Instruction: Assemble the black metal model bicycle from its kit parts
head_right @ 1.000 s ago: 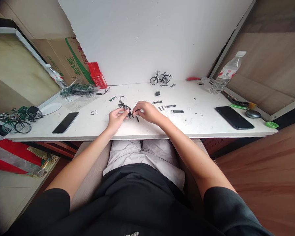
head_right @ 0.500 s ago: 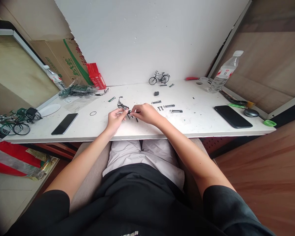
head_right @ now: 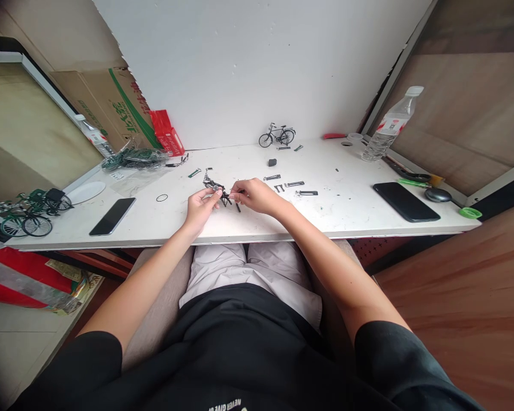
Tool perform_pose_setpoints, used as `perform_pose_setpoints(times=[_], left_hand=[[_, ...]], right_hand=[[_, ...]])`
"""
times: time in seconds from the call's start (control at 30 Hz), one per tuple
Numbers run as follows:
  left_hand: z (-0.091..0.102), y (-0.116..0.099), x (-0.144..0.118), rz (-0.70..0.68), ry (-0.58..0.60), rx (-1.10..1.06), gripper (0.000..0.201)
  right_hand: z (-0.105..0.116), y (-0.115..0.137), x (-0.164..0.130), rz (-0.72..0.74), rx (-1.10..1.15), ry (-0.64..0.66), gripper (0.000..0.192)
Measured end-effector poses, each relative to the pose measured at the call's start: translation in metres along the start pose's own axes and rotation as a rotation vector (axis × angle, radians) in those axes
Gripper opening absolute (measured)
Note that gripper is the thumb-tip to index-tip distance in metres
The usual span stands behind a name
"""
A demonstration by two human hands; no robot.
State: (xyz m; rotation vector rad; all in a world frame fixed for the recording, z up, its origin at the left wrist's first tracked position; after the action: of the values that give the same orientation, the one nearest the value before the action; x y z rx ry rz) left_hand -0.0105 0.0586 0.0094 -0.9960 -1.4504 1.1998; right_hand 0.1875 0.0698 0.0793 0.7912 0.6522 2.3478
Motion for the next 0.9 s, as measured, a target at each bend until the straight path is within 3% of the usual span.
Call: perform_pose_setpoints(times=[0.37, 0.9], left_hand=[[0.002, 0.005, 0.004, -0.025, 0.045, -0.006, 0.054], [0.002, 0.002, 0.002, 0.02, 0.012, -0.037, 0.06]], right_hand=[[-0.006, 0.004, -0.002, -0.028, 0.086, -0.004, 0.031], [-0.013, 0.007, -0.003, -0.09, 0.061, -0.074, 0.04]])
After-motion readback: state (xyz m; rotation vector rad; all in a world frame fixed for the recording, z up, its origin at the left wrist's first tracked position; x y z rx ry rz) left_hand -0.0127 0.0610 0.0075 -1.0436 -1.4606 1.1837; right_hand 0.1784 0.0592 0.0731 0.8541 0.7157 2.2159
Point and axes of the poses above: each hand's wrist, its own x-axis towards the middle knuckle, its own z-axis out of the back of the hand, y = z × x, the point moved 6 cm from there along x, towards the middle knuckle, and after that the axes turned 2 degrees about z, right-handed, at the moved point
